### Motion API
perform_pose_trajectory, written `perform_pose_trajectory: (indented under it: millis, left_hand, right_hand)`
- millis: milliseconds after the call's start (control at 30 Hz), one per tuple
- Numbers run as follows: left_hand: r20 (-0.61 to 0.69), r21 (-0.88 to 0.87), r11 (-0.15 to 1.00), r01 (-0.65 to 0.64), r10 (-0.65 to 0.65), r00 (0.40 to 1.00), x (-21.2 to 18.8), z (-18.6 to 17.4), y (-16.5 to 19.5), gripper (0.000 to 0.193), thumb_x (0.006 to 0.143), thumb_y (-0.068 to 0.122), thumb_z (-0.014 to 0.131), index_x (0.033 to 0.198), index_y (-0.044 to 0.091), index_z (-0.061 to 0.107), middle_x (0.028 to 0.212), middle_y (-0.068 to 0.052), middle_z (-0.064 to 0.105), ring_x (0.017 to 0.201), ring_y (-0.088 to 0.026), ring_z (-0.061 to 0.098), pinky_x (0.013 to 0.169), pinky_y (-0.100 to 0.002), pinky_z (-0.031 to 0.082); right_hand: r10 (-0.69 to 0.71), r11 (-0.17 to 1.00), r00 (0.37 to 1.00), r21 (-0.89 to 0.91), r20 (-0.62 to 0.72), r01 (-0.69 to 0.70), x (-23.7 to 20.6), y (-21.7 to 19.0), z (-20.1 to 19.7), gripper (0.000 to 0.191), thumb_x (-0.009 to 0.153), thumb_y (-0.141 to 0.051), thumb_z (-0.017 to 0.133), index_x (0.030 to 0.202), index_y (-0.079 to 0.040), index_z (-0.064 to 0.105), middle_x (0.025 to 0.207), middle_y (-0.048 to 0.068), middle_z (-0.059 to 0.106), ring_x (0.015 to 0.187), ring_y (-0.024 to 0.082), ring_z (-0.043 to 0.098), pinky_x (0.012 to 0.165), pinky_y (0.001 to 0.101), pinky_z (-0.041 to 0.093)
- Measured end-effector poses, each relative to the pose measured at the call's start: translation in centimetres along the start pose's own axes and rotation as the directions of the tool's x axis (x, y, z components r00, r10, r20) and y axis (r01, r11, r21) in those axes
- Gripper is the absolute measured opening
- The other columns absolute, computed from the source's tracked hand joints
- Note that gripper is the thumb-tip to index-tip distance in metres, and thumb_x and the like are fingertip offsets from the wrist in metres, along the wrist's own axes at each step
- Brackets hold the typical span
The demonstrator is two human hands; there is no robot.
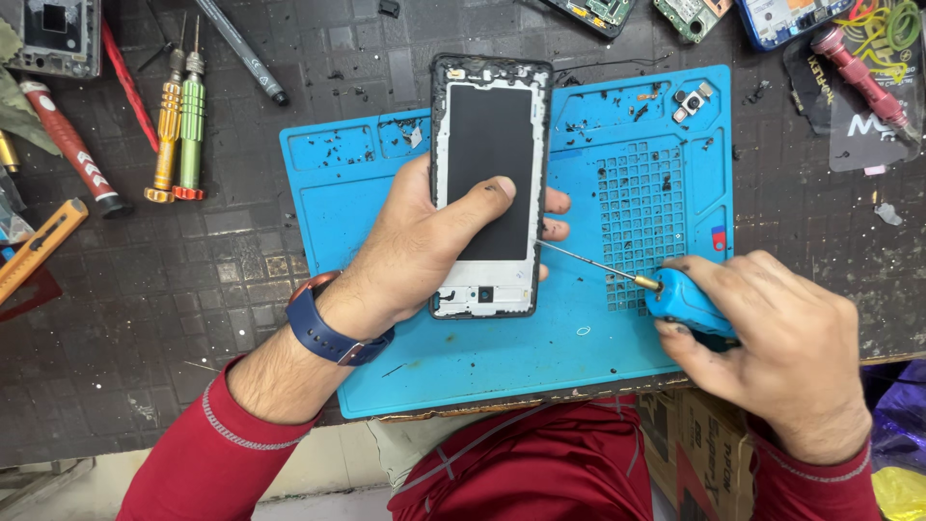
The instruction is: The person holds a disassembled phone frame and uses a small hand tool to scrape old adhesive and residue from its inner edges, rotating the frame to work around all sides. Near the end, they set the frame on the mat and apply heat to it with a blue heat gun.
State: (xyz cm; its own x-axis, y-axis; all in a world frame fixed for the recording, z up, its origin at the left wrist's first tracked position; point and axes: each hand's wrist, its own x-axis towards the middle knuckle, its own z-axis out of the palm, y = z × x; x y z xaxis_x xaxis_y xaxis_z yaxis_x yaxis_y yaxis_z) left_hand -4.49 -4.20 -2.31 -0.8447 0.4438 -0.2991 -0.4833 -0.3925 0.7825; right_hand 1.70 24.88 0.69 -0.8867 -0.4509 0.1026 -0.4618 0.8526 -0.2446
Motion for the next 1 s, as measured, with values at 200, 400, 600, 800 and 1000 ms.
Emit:
perform_pose_trajectory:
  millis: [200, 400, 600, 800, 1000]
  left_hand:
    - [0.148, -0.097, 0.993, 0.062, -0.047, 0.988, -0.1, -0.4, 0.4, 0.040, 0.100, 0.009, 0.048, 0.138, -0.004, 0.049, 0.122, -0.027, 0.069, 0.105, -0.032, 0.074, 0.081, -0.047, 0.068]
    - [0.427, 0.056, 0.910, 0.411, -0.394, 0.814, -1.5, -0.4, 1.0, 0.053, 0.093, 0.010, 0.049, 0.140, 0.003, 0.027, 0.117, -0.023, 0.068, 0.097, -0.027, 0.072, 0.068, -0.042, 0.066]
    - [0.444, 0.268, 0.872, 0.410, -0.490, 0.751, -1.9, -0.2, 0.4, 0.056, 0.102, 0.039, 0.052, 0.135, -0.001, 0.032, 0.108, -0.026, 0.074, 0.078, -0.027, 0.073, 0.062, -0.034, 0.062]
    - [0.478, -0.220, 0.931, 0.292, -0.158, 0.864, -1.9, -0.9, 1.3, 0.079, 0.100, 0.075, 0.039, 0.134, 0.004, 0.043, 0.119, -0.021, 0.071, 0.093, -0.033, 0.077, 0.074, -0.038, 0.063]
    - [0.171, 0.086, 0.961, -0.264, 0.247, 0.954, -1.7, 0.4, 1.3, 0.062, 0.098, 0.039, 0.076, 0.141, 0.006, 0.048, 0.133, -0.009, 0.061, 0.122, -0.018, 0.061, 0.102, -0.031, 0.055]
  right_hand:
    - [0.135, 0.988, 0.989, 0.079, -0.055, -0.131, -1.5, 0.8, 0.9, 0.039, 0.088, -0.027, 0.077, 0.114, -0.001, 0.064, 0.095, 0.013, 0.068, 0.085, 0.023, 0.068, 0.074, 0.0325, 0.055]
    - [0.382, 0.731, 0.923, 0.625, -0.041, -0.275, 0.1, -1.5, -1.4, 0.029, 0.096, -0.018, 0.078, 0.112, 0.000, 0.061, 0.104, 0.007, 0.068, 0.094, 0.008, 0.065, 0.085, 0.0232, 0.053]
    - [0.341, 0.727, 0.864, 0.480, 0.370, -0.492, 4.3, -2.3, -1.8, 0.034, 0.077, -0.012, 0.093, 0.098, 0.000, 0.068, 0.079, 0.008, 0.065, 0.069, 0.017, 0.058, 0.060, 0.0314, 0.050]
    - [0.522, 0.435, 0.847, 0.825, 0.097, -0.362, 3.4, -2.7, -1.7, 0.024, 0.088, -0.003, 0.077, 0.106, -0.006, 0.062, 0.104, -0.001, 0.064, 0.094, 0.008, 0.062, 0.083, 0.0239, 0.051]
    - [0.677, 0.001, 0.726, 0.986, 0.123, -0.168, 2.1, -3.0, 0.0, 0.029, 0.095, -0.008, 0.079, 0.113, -0.007, 0.057, 0.094, -0.002, 0.059, 0.079, 0.008, 0.060, 0.064, 0.0282, 0.051]
